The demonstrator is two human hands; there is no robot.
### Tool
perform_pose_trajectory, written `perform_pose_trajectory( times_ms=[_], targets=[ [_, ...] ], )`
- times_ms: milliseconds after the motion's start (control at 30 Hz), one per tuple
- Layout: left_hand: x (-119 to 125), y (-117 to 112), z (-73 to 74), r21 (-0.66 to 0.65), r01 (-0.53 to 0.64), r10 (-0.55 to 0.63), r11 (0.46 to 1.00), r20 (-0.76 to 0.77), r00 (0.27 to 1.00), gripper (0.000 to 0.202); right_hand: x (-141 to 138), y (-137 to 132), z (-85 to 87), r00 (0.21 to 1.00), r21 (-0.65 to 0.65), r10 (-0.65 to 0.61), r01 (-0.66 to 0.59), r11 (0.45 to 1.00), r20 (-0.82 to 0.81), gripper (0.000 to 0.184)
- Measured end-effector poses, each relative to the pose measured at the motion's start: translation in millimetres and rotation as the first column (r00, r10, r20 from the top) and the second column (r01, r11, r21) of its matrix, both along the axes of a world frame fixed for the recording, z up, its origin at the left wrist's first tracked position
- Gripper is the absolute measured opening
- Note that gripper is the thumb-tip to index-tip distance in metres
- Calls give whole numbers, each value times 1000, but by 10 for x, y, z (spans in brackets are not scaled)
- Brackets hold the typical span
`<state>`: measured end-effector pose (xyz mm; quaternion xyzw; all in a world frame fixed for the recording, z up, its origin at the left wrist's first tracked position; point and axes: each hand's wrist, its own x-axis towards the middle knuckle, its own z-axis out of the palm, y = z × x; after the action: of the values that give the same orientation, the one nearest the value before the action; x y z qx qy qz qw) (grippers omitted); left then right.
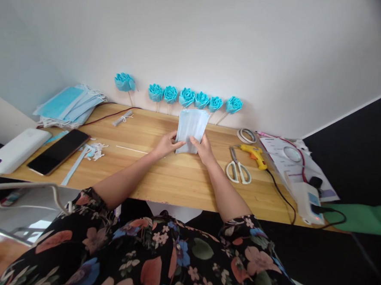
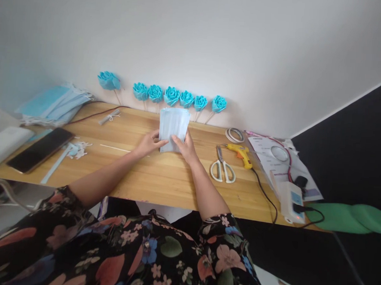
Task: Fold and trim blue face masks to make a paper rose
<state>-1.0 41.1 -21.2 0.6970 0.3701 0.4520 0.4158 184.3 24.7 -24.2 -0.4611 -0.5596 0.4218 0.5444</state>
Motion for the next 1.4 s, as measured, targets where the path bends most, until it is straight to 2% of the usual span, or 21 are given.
perform_pose_trajectory(
  times_ms=[167,300,467,667,800,900,1033,1133,1233,1333,1400],
  targets=[
    [3,-8,-19,-15,-36,34,999,-125,992,35,-48,-57,40,993,1,117,-117,993,-6,68],
    [2,6,-52,-27,-75,70,997,-146,987,38,-38,-63,16,995,-14,88,-87,996,40,67],
    [12,4,-70,-43,-143,141,989,-41,989,52,-18,-12,-16,995,-30,16,-13,999,99,57],
    [26,-14,-5,-3,-110,109,994,146,983,46,8,2,17,992,-1,-95,96,995,85,50],
    [18,74,-55,-23,-60,63,998,186,980,53,42,30,4,988,25,-101,99,995,120,47],
    [10,134,-111,-50,-30,40,998,205,978,57,40,53,-34,982,-14,-67,71,997,176,43],
    [3,132,-103,-41,-30,36,999,163,986,49,14,43,-22,965,1,-84,86,996,249,41],
    [5,108,-63,-19,-30,32,999,148,988,47,26,10,63,932,63,-130,115,991,337,38],
    [2,99,-30,31,-46,39,998,194,980,64,80,-20,179,865,119,-175,135,984,470,30],
    [-36,95,25,120,-149,122,982,210,970,84,155,-33,279,774,196,-217,122,973,595,23],
    [-88,92,85,201,-240,207,950,173,963,90,204,-36,327,719,253,-235,86,964,654,25]
  ],
)
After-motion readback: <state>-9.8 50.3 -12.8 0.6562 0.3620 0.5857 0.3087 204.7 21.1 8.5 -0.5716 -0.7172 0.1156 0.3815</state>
